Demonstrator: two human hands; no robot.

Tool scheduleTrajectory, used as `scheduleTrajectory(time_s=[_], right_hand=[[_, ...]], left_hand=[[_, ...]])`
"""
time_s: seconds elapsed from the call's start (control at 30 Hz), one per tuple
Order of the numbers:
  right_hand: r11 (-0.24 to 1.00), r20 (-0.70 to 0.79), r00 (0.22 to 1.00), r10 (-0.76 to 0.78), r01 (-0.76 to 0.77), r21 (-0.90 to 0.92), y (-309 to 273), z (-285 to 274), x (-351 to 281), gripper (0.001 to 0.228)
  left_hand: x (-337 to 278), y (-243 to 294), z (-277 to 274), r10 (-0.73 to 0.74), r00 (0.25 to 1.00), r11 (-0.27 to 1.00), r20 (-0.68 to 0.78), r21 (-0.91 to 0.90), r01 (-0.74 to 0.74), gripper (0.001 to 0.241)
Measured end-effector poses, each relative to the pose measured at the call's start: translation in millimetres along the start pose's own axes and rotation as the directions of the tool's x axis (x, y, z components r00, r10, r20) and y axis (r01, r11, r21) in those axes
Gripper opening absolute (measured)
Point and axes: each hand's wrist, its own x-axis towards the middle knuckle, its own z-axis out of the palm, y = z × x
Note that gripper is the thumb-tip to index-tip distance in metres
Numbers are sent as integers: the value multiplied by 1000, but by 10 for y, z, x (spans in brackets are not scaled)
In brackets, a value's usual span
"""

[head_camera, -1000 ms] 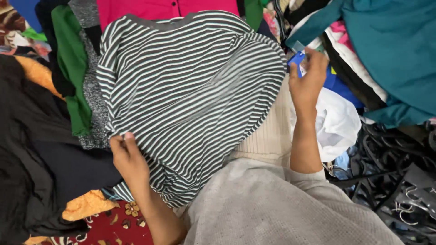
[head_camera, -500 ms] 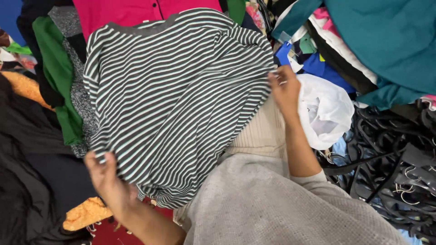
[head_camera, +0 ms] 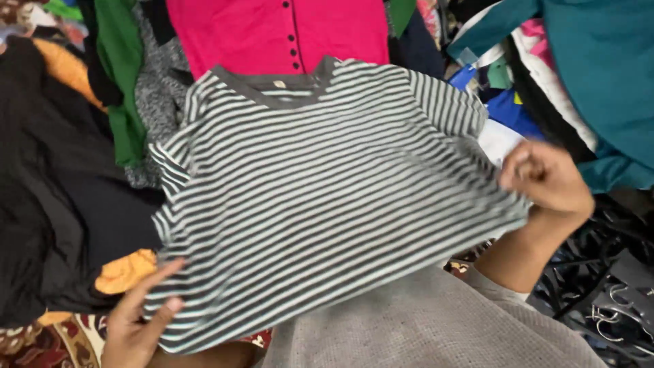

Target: The person sits on a patterned rug and uses a blue handheld stapler to attach tags to the collars of various garments. They handle a pink cardigan, a striped shirt, a black t-shirt, and a dark blue shirt, placing each tagged item into a growing pile.

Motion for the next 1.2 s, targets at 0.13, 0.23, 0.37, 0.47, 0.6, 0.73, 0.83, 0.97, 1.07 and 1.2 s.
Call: scheduleTrajectory(time_s=[0.13,0.23,0.37,0.47,0.6,0.73,0.83,0.97,1.07,1.2], right_hand=[[952,377,923,-78,182,-248,-648,212,319,28],[770,90,911,403,-285,-570,-830,493,627,23],[535,-228,965,129,-261,-803,-404,738,1122,34],[731,-224,933,-281,57,-680,-438,1203,1609,18],[861,-185,869,-460,384,-333,-360,1897,2280,11],[847,-185,847,-498,428,-317,169,2226,2769,15],[859,-195,857,-478,408,-311,328,2319,2846,18],[852,-238,837,-493,410,-324,282,2398,2802,23],[847,-269,821,-504,409,-338,220,2414,2752,26],[838,-294,802,-519,410,-361,271,2439,2757,28]], left_hand=[[153,53,-28,-93,970,990,225,123,66,63],[430,150,129,-260,938,848,-229,411,335,69],[939,92,378,250,881,682,-402,719,135,63],[1407,566,914,587,720,717,-370,650,-251,45],[2229,629,1828,759,485,648,-435,575,-499,40],[2538,430,2157,773,492,612,-400,674,-413,46],[2582,354,2182,771,509,594,-383,722,-355,43],[2681,386,2198,759,483,628,-436,686,-368,29],[2782,405,2213,772,430,619,-468,704,-347,18],[2844,460,2199,763,406,633,-503,711,-308,14]])
